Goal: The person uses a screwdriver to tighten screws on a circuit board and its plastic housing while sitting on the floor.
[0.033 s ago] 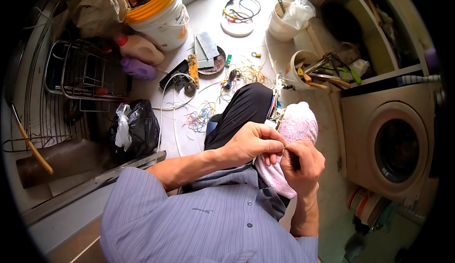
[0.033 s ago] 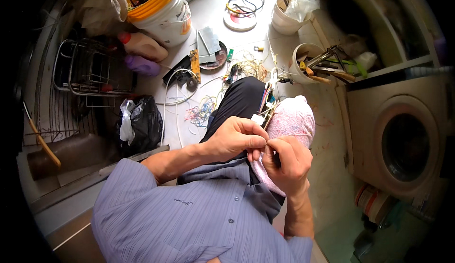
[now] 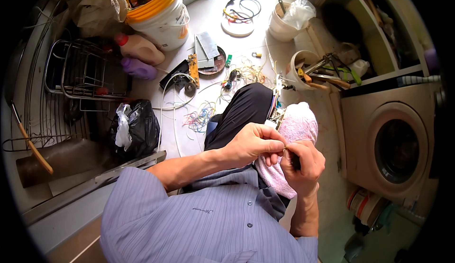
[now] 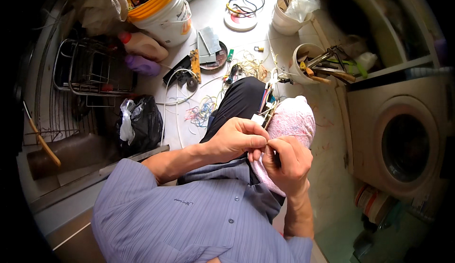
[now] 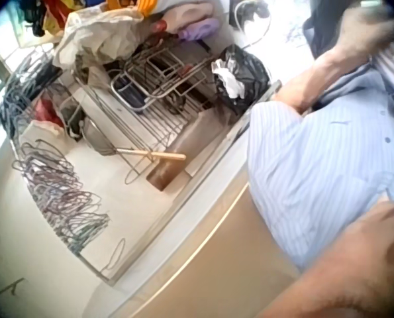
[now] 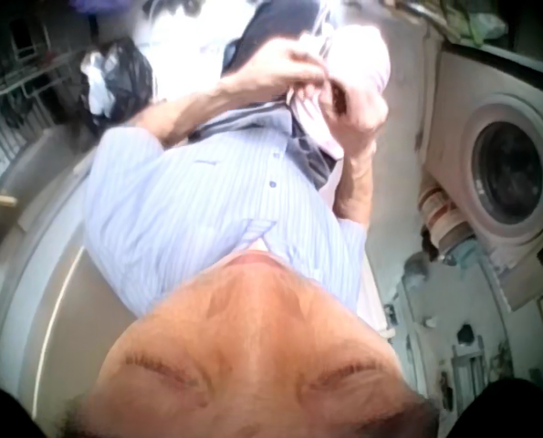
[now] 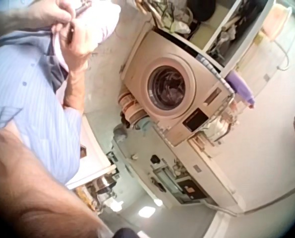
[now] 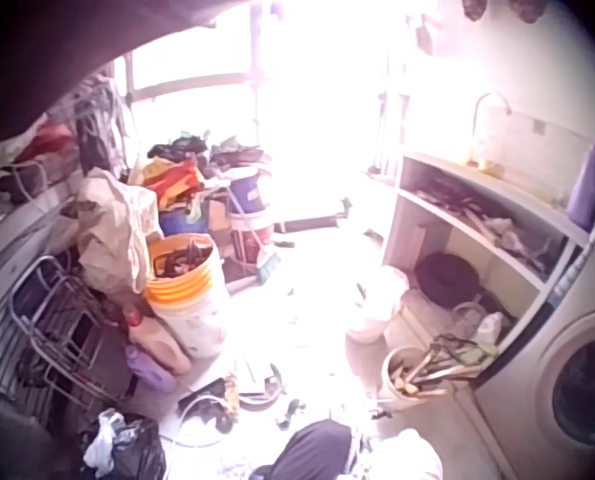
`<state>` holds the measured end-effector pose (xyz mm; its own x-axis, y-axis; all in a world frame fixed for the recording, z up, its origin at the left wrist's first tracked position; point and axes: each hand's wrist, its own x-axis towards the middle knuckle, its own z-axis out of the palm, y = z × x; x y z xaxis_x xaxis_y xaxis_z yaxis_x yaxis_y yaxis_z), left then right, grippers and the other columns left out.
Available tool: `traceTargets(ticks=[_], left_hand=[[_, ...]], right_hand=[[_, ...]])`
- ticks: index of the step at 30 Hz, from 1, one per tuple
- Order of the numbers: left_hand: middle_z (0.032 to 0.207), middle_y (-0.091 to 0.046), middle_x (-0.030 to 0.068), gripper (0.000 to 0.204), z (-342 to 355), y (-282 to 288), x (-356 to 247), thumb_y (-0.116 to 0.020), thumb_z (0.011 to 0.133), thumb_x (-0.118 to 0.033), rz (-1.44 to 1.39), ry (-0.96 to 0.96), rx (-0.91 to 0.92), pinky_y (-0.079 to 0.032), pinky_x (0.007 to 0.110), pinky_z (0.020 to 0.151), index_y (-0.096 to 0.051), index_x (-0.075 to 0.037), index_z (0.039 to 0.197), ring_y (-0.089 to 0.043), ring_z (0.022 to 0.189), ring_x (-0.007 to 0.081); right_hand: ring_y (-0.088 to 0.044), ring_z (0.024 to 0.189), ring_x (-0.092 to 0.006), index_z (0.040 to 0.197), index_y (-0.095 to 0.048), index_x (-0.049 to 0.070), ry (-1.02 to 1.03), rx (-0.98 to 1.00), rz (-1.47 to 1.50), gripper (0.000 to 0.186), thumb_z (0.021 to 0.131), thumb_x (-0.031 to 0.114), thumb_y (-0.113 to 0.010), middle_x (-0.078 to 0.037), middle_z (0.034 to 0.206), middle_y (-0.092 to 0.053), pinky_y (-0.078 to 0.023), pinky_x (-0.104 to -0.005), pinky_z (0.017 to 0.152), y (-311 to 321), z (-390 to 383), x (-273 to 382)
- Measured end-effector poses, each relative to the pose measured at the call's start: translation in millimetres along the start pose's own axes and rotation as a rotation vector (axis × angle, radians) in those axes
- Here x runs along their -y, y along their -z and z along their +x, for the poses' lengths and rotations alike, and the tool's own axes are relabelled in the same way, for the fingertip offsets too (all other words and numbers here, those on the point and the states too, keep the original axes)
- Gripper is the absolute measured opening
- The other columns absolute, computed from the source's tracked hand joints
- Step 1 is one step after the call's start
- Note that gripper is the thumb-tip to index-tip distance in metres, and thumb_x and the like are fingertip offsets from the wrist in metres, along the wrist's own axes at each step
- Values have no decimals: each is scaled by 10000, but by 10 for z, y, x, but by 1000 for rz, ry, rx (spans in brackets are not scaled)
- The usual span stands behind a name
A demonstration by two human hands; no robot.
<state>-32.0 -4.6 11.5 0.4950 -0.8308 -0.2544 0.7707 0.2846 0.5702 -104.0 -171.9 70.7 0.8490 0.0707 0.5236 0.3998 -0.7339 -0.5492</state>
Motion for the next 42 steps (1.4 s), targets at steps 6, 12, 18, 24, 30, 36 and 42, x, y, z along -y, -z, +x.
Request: traceTargets(ticks=[6,12,18,24,30,36,42], left_hand=[[803,-680,73,190,46,45,102,-666,991,-145,-283,84,72,-536,217,547,-677,28,1069,-659,642,123],[818,-680,63,195,61,37,175,-674,992,-195,-392,102,18,-497,199,506,-676,-1,1016,-622,584,93],[826,-683,73,203,42,27,197,-677,990,-193,-359,87,4,-489,198,499,-677,7,1022,-611,570,92],[844,-690,89,163,69,-105,94,-670,986,-116,-207,-65,-75,-516,213,502,-682,35,1045,-637,595,107],[812,-681,67,113,31,-194,-44,-666,967,-39,74,-148,-76,-524,218,542,-699,40,1042,-640,636,91],[867,-691,42,91,22,-210,-9,-667,947,19,327,-345,-12,-507,217,603,-725,20,1017,-630,684,75],[864,-696,36,104,22,-203,-95,-705,932,-16,187,-219,-41,-517,225,607,-711,22,1028,-640,687,79]], right_hand=[[-665,639,-252,899,-645,17,23,-2,-10,177,769,-28,-756,-101,759,-657,-524,-337,557,-6,21,0],[-654,621,-256,903,-642,17,10,2,-51,175,772,-28,-750,-97,753,-643,-518,-348,544,-26,1,4],[-643,593,-268,930,-629,12,87,24,-129,213,750,-73,-703,-129,740,-632,-516,-346,527,-4,-34,-53],[-628,571,-266,884,-639,15,-16,4,-147,123,791,-30,-706,-110,734,-633,-500,-350,514,-3,-21,-35],[-599,531,-207,825,-640,-3,-309,40,98,31,848,-2,-661,-123,656,-609,-460,-318,506,76,-6,35],[-507,565,-66,802,-647,-26,-711,137,472,124,911,26,-622,-18,640,-594,-398,-243,524,187,-60,-30],[-511,592,-82,806,-642,-17,-645,169,438,113,910,26,-634,-27,678,-597,-400,-264,539,192,-84,-57]])
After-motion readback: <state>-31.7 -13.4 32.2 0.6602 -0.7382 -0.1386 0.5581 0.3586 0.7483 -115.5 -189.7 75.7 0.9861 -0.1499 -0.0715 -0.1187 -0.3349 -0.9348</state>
